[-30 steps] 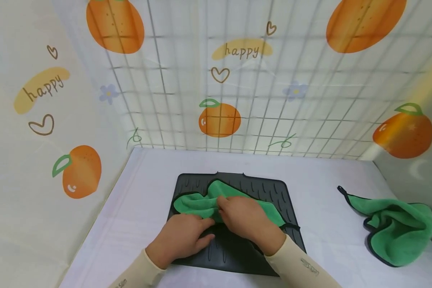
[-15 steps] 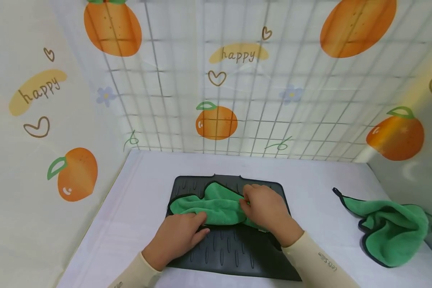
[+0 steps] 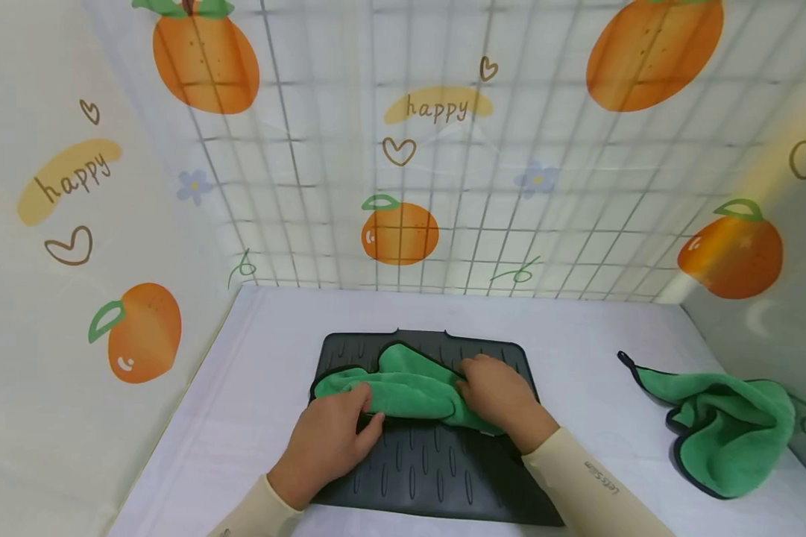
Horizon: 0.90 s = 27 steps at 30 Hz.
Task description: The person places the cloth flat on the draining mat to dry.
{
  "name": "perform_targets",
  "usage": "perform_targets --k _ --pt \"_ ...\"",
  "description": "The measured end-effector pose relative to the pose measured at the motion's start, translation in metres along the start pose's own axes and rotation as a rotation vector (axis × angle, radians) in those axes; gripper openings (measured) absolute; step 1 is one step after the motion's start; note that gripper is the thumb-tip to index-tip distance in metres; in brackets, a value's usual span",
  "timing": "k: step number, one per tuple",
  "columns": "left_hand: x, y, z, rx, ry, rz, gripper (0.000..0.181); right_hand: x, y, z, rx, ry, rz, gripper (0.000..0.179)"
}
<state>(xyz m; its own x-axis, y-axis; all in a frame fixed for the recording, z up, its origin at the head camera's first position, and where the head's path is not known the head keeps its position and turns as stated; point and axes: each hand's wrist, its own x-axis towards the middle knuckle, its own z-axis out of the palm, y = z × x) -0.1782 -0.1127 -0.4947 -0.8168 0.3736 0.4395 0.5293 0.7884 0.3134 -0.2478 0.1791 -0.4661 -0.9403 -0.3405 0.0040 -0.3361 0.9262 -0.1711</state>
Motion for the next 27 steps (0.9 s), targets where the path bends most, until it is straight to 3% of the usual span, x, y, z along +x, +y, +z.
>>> perform_targets --k 4,9,14,17,23,27 --pt "0.001 -0.001 -0.001 -0.069 0.032 -0.066 0.033 0.0 -0.002 -0.003 -0.01 -0.036 0.015 0.012" --pt "0.001 -0.003 -0.001 -0.169 0.022 -0.069 0.029 0.004 0.002 -0.001 0.013 -0.027 0.037 0.006" --pt "0.0 -0.001 -0.008 -0.248 0.007 -0.083 0.038 0.003 0.006 -0.001 0.025 -0.023 0.06 0.01" --pt "-0.002 0.0 -0.013 -0.28 -0.035 -0.111 0.046 0.001 0.01 0.0 0.046 -0.021 0.08 0.01" --pt "-0.008 0.0 -0.021 -0.341 -0.184 -0.173 0.046 -0.003 0.021 0.001 0.108 -0.005 0.1 0.016" --pt "-0.012 0.002 -0.026 -0.293 -0.259 -0.156 0.048 -0.007 0.029 -0.001 0.121 0.007 0.127 0.033"
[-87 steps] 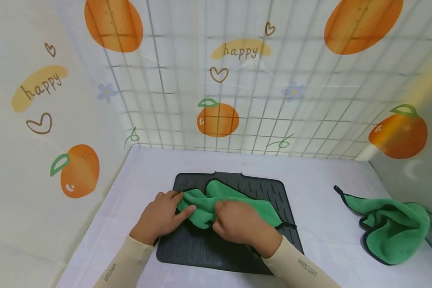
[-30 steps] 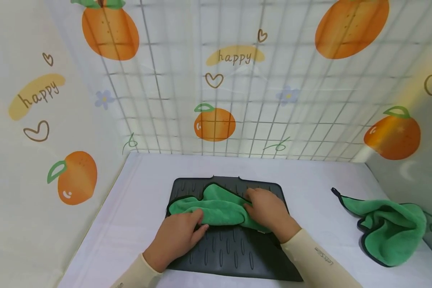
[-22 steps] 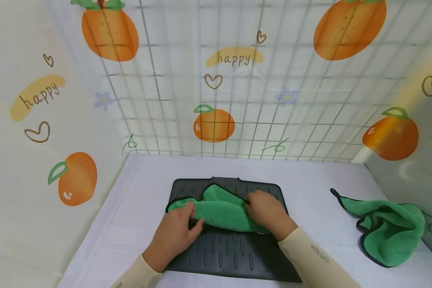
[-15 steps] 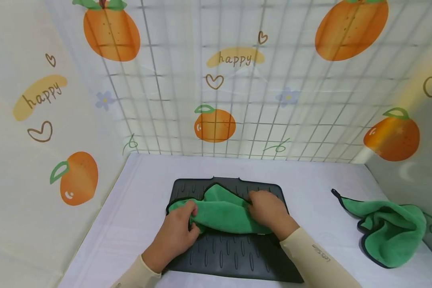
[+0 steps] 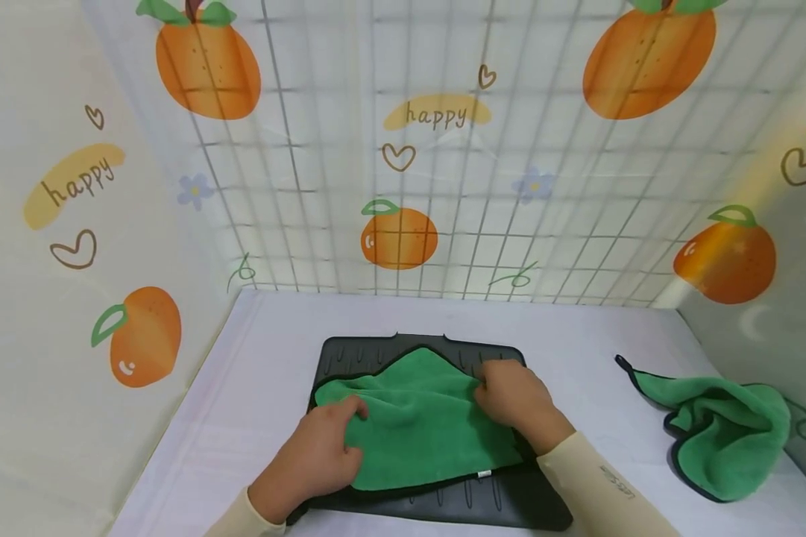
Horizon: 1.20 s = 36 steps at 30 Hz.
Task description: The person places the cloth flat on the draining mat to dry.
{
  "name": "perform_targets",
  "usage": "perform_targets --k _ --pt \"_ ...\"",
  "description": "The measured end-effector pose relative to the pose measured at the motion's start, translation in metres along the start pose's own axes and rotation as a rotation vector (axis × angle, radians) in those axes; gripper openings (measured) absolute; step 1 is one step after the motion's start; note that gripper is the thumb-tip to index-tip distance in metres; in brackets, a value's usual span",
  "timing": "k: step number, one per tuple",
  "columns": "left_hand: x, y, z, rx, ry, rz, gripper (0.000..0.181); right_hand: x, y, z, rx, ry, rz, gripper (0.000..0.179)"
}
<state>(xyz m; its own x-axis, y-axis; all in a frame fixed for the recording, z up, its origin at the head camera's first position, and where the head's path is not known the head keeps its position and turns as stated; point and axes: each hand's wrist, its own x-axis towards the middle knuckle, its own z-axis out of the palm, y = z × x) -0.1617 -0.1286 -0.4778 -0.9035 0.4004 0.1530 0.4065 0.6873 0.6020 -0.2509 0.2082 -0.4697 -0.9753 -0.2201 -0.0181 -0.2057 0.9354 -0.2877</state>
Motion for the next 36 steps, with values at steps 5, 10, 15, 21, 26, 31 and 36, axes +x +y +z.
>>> perform_targets --k 5,10,15,21,26,31,36 --pt "-0.007 -0.002 -0.004 0.149 -0.076 -0.026 0.045 -0.005 0.007 -0.003 -0.012 0.0 0.031 0.035" --pt "-0.01 -0.009 -0.012 0.212 -0.232 0.013 0.045 -0.006 0.01 -0.004 -0.001 -0.031 0.039 0.032" --pt "-0.008 -0.017 -0.027 0.226 -0.28 0.097 0.054 -0.003 0.011 -0.006 0.006 -0.033 0.029 0.026" --pt "0.015 -0.028 -0.048 0.307 -0.048 0.098 0.052 0.01 0.008 -0.012 0.015 0.012 -0.001 0.027" --pt "0.039 -0.049 -0.052 0.47 0.039 0.034 0.044 0.03 -0.006 -0.012 -0.025 0.046 -0.144 0.024" --pt "0.054 -0.062 -0.044 0.605 -0.056 -0.038 0.042 0.045 -0.018 -0.002 -0.06 0.02 -0.21 0.019" --pt "0.062 -0.067 -0.033 0.681 -0.101 -0.001 0.03 0.051 -0.019 0.007 -0.067 -0.042 -0.154 0.015"
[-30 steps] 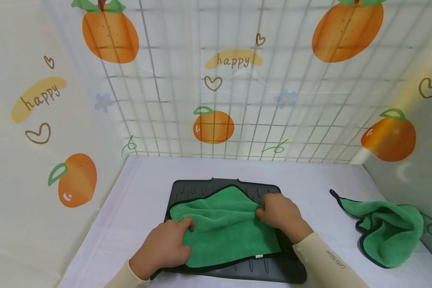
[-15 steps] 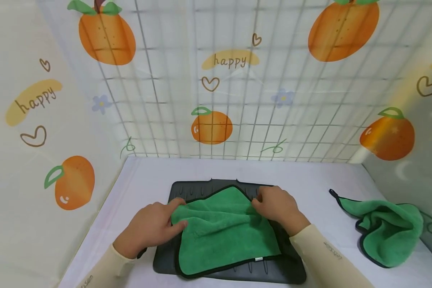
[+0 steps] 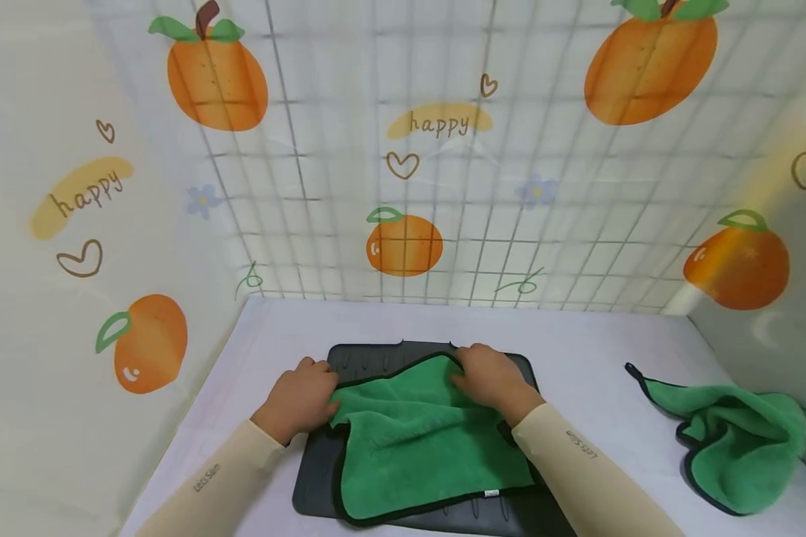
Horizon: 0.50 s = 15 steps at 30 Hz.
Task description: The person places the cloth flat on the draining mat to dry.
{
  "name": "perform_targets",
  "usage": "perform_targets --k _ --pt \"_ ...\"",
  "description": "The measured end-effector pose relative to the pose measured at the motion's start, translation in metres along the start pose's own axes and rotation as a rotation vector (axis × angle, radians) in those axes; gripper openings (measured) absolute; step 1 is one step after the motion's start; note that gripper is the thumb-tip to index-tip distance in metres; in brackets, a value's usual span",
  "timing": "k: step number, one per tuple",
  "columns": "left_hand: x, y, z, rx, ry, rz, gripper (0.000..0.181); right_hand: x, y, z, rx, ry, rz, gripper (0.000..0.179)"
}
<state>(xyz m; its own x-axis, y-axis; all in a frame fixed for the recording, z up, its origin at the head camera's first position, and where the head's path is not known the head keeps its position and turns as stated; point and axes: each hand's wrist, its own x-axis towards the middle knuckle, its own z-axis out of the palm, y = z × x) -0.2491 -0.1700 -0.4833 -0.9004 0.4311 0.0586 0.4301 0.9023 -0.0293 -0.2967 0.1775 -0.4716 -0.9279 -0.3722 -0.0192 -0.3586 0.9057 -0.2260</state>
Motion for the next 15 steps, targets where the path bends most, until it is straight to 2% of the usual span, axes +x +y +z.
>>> perform_targets --k 2,5,7,11,15 --pt "0.003 0.001 0.003 0.03 0.017 0.032 0.025 0.0 0.001 0.002 0.031 -0.011 0.028 0.017" --pt "0.007 0.0 0.001 0.048 0.06 0.058 0.013 0.003 0.004 0.006 0.105 -0.005 0.062 0.039" --pt "0.01 -0.002 -0.002 0.038 0.069 0.051 0.006 0.005 0.008 0.011 0.156 -0.003 0.085 0.048" --pt "0.019 -0.005 -0.006 0.013 0.068 0.024 0.004 0.006 0.018 0.016 0.206 -0.02 0.124 0.052" --pt "0.027 -0.007 -0.008 0.004 0.075 0.014 0.009 0.003 0.021 0.009 0.199 -0.021 0.119 0.051"
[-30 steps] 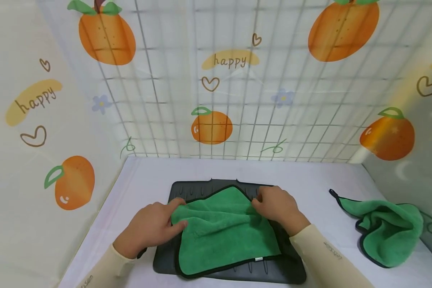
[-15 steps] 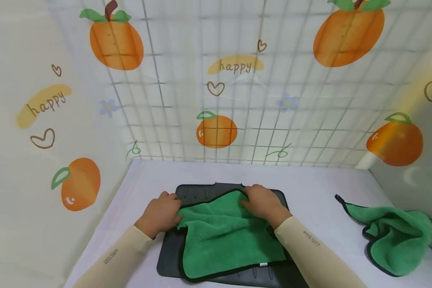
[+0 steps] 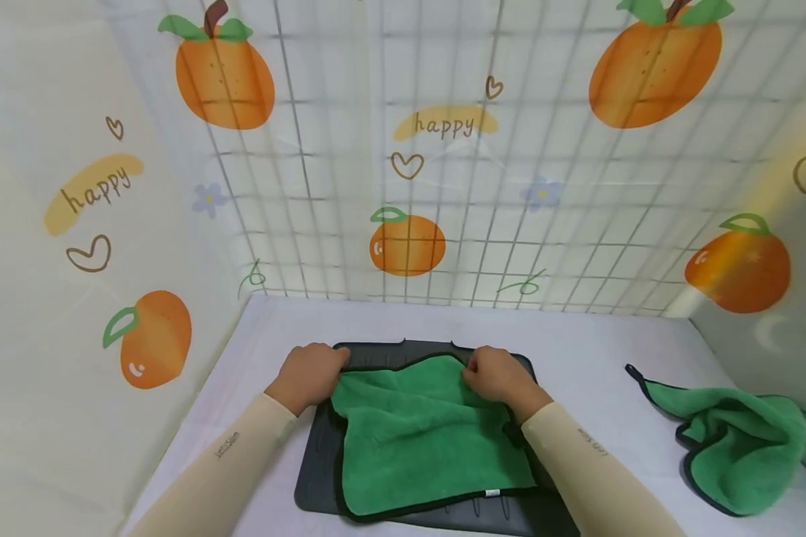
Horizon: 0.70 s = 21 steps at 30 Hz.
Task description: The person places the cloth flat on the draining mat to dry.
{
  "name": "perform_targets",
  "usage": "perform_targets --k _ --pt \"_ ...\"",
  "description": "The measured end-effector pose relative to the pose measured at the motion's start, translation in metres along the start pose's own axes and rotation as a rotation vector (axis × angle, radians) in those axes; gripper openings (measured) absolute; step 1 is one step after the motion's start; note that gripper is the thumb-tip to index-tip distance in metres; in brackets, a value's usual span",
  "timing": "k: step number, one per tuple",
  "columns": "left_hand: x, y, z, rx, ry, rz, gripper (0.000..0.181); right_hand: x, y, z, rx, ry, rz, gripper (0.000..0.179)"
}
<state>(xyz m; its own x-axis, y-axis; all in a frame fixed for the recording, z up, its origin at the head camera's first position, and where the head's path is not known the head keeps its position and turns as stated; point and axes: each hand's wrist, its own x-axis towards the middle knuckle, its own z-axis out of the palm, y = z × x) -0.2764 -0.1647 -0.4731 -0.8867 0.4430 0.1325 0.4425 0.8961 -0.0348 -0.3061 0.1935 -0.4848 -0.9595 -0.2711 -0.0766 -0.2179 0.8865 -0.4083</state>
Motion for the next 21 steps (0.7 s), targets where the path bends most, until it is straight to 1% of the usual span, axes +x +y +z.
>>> perform_targets --k 3,6,10,12,17,21 --pt "0.008 0.0 -0.001 -0.002 0.004 0.007 0.012 -0.007 0.002 -0.008 0.013 0.02 0.016 0.049" --pt "0.017 0.001 -0.004 -0.016 0.009 0.014 0.016 -0.013 0.008 -0.016 0.027 0.05 0.056 0.048" --pt "0.034 0.001 -0.006 -0.029 -0.015 0.019 0.019 -0.018 0.017 -0.021 0.034 0.079 0.085 0.046" --pt "0.043 -0.001 -0.005 -0.026 -0.035 0.015 0.02 -0.018 0.021 -0.022 0.035 0.084 0.085 0.045" --pt "0.064 -0.006 0.0 -0.02 -0.084 -0.016 0.012 -0.017 0.027 -0.018 0.026 0.095 0.105 0.043" --pt "0.074 -0.006 0.003 -0.006 -0.123 -0.05 0.004 -0.015 0.031 -0.016 -0.002 0.095 0.136 0.041"
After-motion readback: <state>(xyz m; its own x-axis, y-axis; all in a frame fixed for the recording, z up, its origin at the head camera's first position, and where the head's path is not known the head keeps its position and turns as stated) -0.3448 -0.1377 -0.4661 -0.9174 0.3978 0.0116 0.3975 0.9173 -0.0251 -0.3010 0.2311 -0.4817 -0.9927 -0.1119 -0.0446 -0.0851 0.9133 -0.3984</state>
